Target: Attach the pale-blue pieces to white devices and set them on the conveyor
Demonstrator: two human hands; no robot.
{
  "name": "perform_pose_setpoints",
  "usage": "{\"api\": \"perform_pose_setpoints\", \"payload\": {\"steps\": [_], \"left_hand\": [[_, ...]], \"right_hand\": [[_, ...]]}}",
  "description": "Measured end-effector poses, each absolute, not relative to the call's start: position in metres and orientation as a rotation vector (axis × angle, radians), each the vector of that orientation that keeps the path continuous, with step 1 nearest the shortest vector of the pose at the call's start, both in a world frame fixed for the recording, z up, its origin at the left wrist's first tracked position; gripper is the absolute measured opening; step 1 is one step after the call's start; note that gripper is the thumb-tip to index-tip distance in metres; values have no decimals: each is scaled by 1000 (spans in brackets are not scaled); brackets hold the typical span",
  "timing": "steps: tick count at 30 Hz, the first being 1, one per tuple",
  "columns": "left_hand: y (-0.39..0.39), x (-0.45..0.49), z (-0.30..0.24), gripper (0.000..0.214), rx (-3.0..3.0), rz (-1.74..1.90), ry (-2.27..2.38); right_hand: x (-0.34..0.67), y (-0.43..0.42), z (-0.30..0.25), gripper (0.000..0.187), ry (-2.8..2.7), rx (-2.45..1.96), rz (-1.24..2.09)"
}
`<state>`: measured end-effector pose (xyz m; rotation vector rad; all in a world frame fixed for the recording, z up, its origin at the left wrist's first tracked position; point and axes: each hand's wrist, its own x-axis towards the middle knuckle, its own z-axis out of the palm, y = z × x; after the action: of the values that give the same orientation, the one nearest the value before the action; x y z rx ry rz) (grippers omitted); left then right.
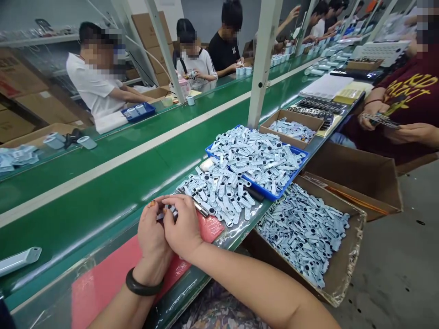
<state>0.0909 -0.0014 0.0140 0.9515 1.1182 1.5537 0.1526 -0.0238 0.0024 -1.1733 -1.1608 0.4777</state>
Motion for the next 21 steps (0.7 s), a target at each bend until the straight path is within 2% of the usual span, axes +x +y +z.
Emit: {"api": "perform_pose_setpoints", "payload": {"steps": [4, 9, 13, 16, 18, 21], "left_hand": [[13, 113, 22, 23, 935, 1527, 955], [34, 146, 36, 42, 973, 1370, 707], [32, 123, 49, 49, 993, 1286, 658], [10, 61, 54, 44, 1157, 1282, 851], [-12, 5, 52, 38, 1459, 1226, 1155], [-47, -85, 40, 39, 2126, 870, 1536]], "right_hand": [[176, -8, 13, 27, -1127, -1141, 413], [231, 13, 24, 22, -1192, -1189, 272], [256, 6, 29, 22, -1203, -1115, 247], [253, -21, 26, 22, -1341, -1129, 230], [245, -42, 21, 19, -1561, -1188, 207], [235, -59, 12, 16, -1912, -1300, 130]]}}
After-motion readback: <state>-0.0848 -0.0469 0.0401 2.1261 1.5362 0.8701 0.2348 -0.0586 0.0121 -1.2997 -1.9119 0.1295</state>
